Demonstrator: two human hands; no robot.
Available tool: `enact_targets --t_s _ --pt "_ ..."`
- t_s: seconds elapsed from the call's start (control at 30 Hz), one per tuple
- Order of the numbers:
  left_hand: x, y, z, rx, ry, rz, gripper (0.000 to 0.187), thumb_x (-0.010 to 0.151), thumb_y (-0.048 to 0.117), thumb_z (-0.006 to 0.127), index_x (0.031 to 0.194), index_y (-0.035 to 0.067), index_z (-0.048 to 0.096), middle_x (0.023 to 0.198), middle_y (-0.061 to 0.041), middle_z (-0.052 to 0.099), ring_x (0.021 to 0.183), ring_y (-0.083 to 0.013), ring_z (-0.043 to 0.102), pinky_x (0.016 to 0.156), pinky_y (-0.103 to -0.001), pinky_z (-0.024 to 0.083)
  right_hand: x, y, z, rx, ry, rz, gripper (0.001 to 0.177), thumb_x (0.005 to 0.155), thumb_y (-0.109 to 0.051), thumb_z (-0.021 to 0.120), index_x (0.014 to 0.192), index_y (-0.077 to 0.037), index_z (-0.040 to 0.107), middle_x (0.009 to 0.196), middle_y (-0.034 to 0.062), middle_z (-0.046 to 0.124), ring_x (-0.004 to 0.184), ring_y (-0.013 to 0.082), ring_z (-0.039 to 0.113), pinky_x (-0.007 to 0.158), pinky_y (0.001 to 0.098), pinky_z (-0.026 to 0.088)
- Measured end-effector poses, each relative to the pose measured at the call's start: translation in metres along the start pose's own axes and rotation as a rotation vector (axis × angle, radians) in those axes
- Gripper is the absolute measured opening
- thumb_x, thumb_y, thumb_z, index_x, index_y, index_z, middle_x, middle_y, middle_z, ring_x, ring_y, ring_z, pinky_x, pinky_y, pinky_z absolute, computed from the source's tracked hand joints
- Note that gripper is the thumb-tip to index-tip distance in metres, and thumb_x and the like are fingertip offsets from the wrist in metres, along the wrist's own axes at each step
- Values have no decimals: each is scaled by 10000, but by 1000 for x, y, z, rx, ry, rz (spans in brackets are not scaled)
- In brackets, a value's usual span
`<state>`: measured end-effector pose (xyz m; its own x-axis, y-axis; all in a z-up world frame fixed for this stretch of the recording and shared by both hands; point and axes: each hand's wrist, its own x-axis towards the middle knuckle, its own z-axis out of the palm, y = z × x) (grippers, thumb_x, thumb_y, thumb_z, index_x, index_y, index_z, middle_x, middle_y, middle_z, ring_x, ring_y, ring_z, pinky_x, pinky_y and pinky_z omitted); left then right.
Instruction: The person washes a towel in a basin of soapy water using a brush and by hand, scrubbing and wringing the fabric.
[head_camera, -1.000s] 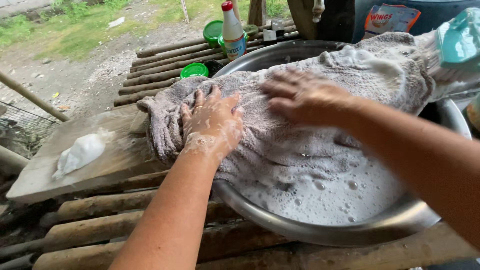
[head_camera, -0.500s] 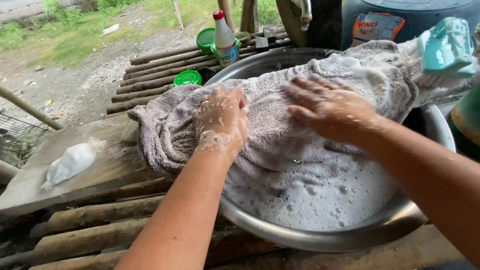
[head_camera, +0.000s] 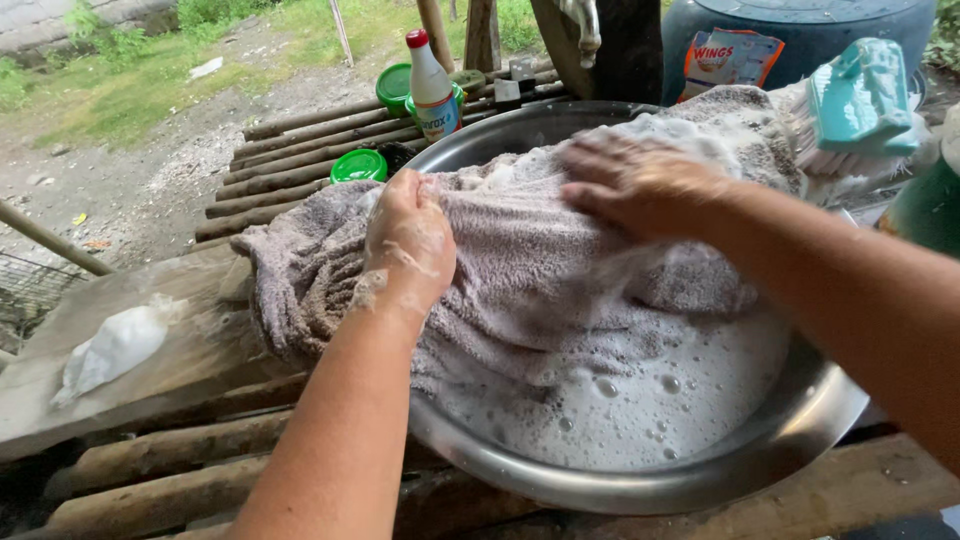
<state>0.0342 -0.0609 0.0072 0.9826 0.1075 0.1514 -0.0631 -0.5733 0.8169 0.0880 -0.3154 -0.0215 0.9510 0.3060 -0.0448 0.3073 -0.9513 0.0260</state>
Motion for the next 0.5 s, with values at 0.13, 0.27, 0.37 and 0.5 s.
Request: enact_targets --t_s 0.13,0.27,0.37,0.5 --pt "-8 16 4 356 -115 -35 456 1065 466 431 1256 86 598 1155 -146 661 1091 -307 629 994 -503 489 -3 22 -2 -9 54 328 753 973 -687 240 1617 -299 198 1726 5 100 1595 218 52 1258 493 95" --pt "-7 14 11 592 -151 142 562 895 538 591 1333 188 619 1336 -90 629 1259 -314 572 1122 -542 335 -19 -24 24 139 106 124 797 998 -686 232 1602 -171 166 1669 87 113 1529 288 69 1222 449 42" --pt "0 5 19 485 -117 -3 488 986 515 511 1374 246 634 1339 -59 678 1244 -285 624 1176 -494 357 -50 -28 15 113 175 -8 772 976 -668 235 1610 -228 262 1666 45 189 1540 265 122 1239 448 69" --pt "5 -13 33 311 74 201 505 980 474 586 1344 125 617 1353 -123 630 1222 -317 606 1054 -472 437 -55 -37 0 204 144 76 712 986 -657 282 1567 -248 331 1678 45 223 1559 260 141 1255 458 90"
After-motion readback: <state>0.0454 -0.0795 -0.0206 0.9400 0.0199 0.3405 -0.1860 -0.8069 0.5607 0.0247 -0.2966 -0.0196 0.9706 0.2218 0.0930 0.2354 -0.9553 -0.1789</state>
